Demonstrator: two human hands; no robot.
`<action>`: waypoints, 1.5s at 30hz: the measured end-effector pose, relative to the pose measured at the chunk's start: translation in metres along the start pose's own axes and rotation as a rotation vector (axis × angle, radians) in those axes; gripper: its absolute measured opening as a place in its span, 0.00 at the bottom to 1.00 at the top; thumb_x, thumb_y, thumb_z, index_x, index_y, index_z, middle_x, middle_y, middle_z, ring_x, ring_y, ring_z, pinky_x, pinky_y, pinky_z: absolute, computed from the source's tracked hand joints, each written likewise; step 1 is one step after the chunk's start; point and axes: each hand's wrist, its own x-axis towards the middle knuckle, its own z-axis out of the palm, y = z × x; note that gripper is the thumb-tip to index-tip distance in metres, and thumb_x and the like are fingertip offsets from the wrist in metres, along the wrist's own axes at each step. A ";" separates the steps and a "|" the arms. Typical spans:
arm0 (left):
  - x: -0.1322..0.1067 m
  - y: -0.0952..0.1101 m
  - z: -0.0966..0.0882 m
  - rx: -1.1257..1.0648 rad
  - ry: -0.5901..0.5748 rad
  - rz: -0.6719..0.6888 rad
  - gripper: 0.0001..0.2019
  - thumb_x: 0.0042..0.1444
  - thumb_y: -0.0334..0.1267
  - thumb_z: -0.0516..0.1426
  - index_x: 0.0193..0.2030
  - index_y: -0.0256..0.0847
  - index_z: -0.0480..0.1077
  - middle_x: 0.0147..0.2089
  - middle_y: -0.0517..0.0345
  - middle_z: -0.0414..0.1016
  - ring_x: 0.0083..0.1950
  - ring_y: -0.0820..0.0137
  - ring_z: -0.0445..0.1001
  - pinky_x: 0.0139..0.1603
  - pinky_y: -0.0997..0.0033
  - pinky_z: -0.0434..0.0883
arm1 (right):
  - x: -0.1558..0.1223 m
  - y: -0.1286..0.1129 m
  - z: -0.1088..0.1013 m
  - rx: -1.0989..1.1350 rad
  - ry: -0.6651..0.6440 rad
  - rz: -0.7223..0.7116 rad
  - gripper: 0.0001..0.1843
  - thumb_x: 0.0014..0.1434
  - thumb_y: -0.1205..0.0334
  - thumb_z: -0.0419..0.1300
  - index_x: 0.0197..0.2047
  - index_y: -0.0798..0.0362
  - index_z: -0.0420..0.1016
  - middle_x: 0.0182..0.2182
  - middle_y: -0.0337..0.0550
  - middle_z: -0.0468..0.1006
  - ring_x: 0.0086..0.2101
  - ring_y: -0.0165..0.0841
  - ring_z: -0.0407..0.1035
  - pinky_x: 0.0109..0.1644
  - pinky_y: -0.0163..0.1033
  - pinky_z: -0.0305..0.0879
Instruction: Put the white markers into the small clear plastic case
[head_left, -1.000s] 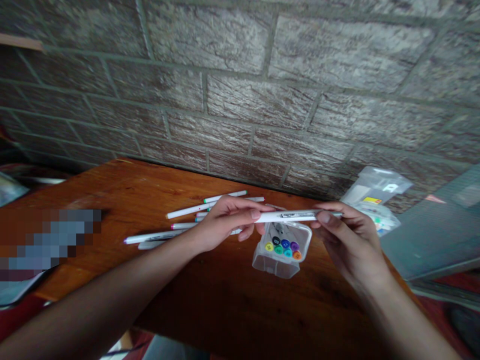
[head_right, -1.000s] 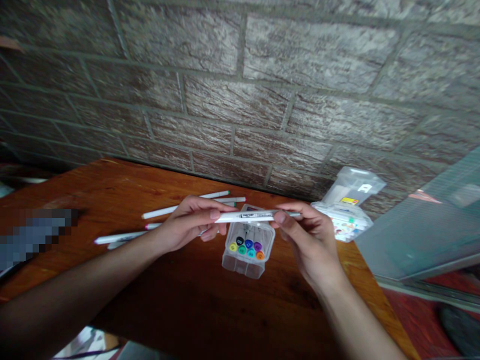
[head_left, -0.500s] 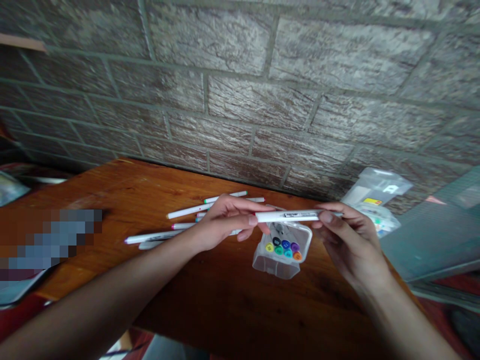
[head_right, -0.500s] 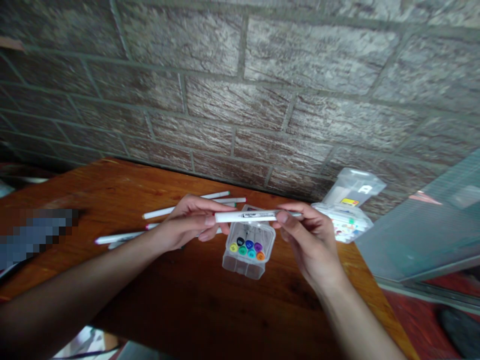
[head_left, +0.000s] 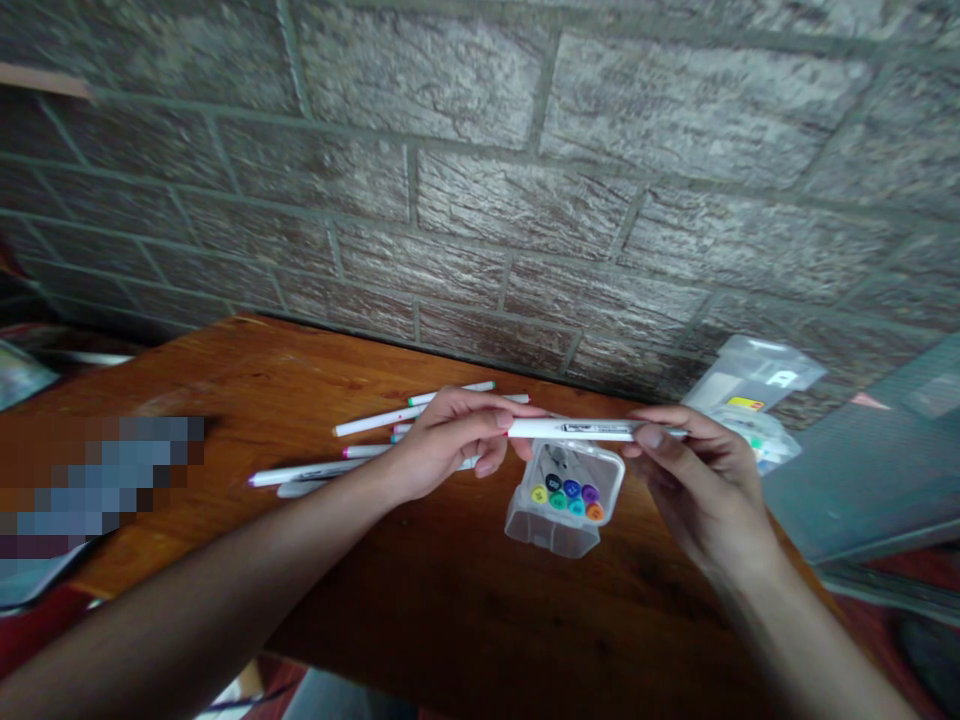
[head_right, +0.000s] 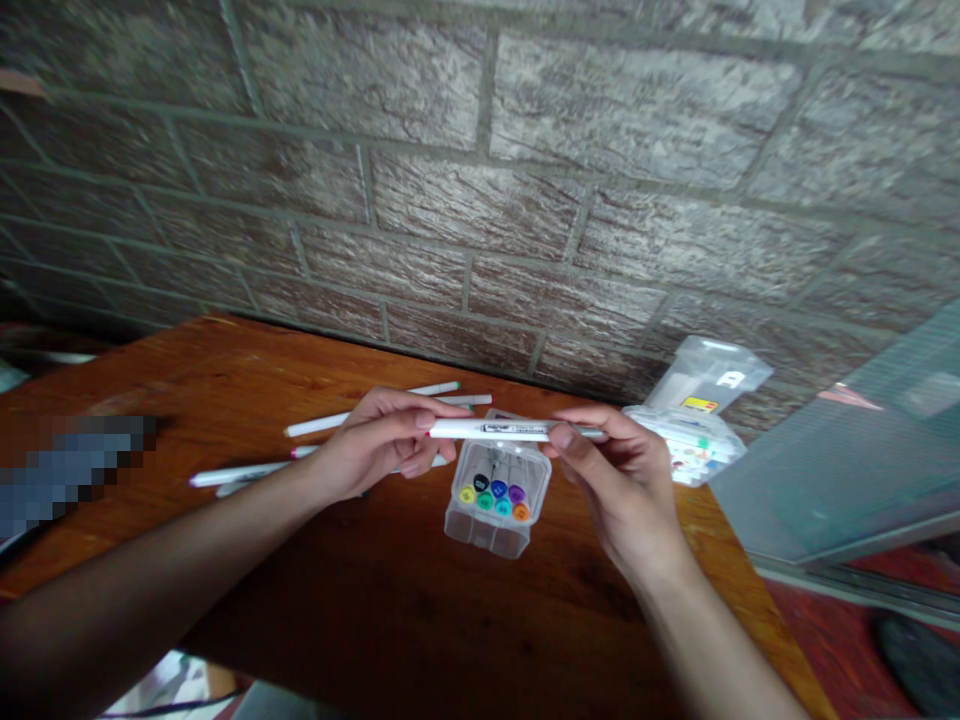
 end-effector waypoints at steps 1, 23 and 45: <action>0.000 0.000 0.000 0.020 -0.006 0.007 0.13 0.62 0.38 0.67 0.52 0.41 0.86 0.35 0.47 0.86 0.22 0.78 0.67 0.24 0.75 0.61 | 0.000 0.000 0.000 0.001 0.000 -0.001 0.18 0.39 0.51 0.85 0.33 0.45 0.90 0.23 0.39 0.85 0.21 0.23 0.73 0.25 0.23 0.67; -0.001 0.001 -0.001 0.077 -0.033 0.037 0.12 0.62 0.38 0.67 0.52 0.43 0.86 0.36 0.47 0.87 0.23 0.78 0.66 0.24 0.75 0.61 | 0.000 0.000 0.001 0.033 0.009 0.030 0.19 0.38 0.52 0.86 0.32 0.47 0.90 0.22 0.39 0.84 0.21 0.23 0.73 0.24 0.23 0.65; -0.001 0.001 -0.002 -0.015 -0.061 0.025 0.15 0.63 0.37 0.65 0.54 0.40 0.85 0.38 0.45 0.87 0.23 0.77 0.67 0.24 0.75 0.62 | 0.003 0.001 -0.001 -0.034 -0.024 -0.060 0.15 0.45 0.51 0.83 0.34 0.45 0.89 0.22 0.38 0.84 0.20 0.27 0.72 0.22 0.28 0.66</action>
